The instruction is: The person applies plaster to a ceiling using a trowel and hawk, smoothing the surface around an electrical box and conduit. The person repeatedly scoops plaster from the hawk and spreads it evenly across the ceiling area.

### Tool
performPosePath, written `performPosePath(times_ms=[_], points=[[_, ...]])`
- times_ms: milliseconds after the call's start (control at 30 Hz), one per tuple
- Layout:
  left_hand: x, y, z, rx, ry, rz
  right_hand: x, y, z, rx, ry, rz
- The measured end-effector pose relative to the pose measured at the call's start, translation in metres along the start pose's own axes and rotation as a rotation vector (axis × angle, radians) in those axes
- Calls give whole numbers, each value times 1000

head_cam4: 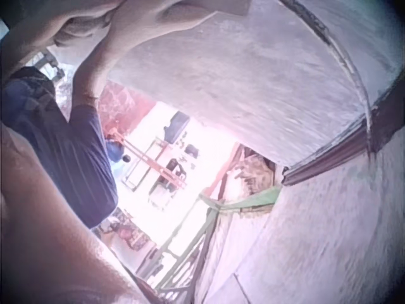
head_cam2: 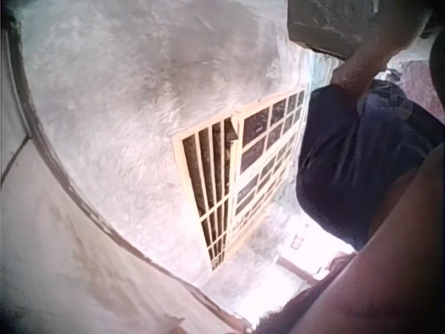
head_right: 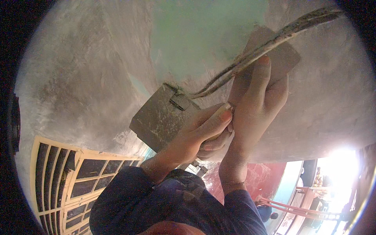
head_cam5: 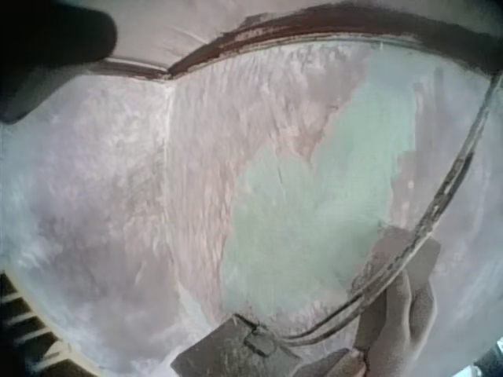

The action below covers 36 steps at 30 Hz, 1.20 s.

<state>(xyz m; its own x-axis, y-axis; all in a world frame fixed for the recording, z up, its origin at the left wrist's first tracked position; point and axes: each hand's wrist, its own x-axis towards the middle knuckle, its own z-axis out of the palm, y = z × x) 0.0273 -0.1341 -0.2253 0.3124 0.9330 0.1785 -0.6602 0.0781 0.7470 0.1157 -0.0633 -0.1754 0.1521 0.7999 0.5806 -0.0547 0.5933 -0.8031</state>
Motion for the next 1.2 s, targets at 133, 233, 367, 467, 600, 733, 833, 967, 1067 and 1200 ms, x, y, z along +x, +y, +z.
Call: performPosePath(times_ms=[133,233,367,467,600,733,833,967,1067,1200], points=[[-11,-17,-4,9,26,-16,-15,11,0,1,62,7],[-12,-17,-2,-17,56,-45,-10,20,-4,-64,68,-79],[3,8,10,-16,18,17,17,-15,7,-95,-1,-115],[-4,0,15,-62,27,-8,11,-13,4,-85,15,-94],[3,8,21,-72,39,-5,25,-20,2,-140,-68,-176],[13,24,30,-82,-14,54,38,-36,3,-241,-52,-167],[8,9,25,-89,-42,11,24,-31,1,-112,-17,-127],[18,31,42,-114,-46,48,47,-38,-7,-260,-81,-248],[23,37,45,-93,-72,61,55,-53,-5,-219,-112,-139],[17,32,46,-115,-71,37,36,-46,-17,-177,-85,-127]])
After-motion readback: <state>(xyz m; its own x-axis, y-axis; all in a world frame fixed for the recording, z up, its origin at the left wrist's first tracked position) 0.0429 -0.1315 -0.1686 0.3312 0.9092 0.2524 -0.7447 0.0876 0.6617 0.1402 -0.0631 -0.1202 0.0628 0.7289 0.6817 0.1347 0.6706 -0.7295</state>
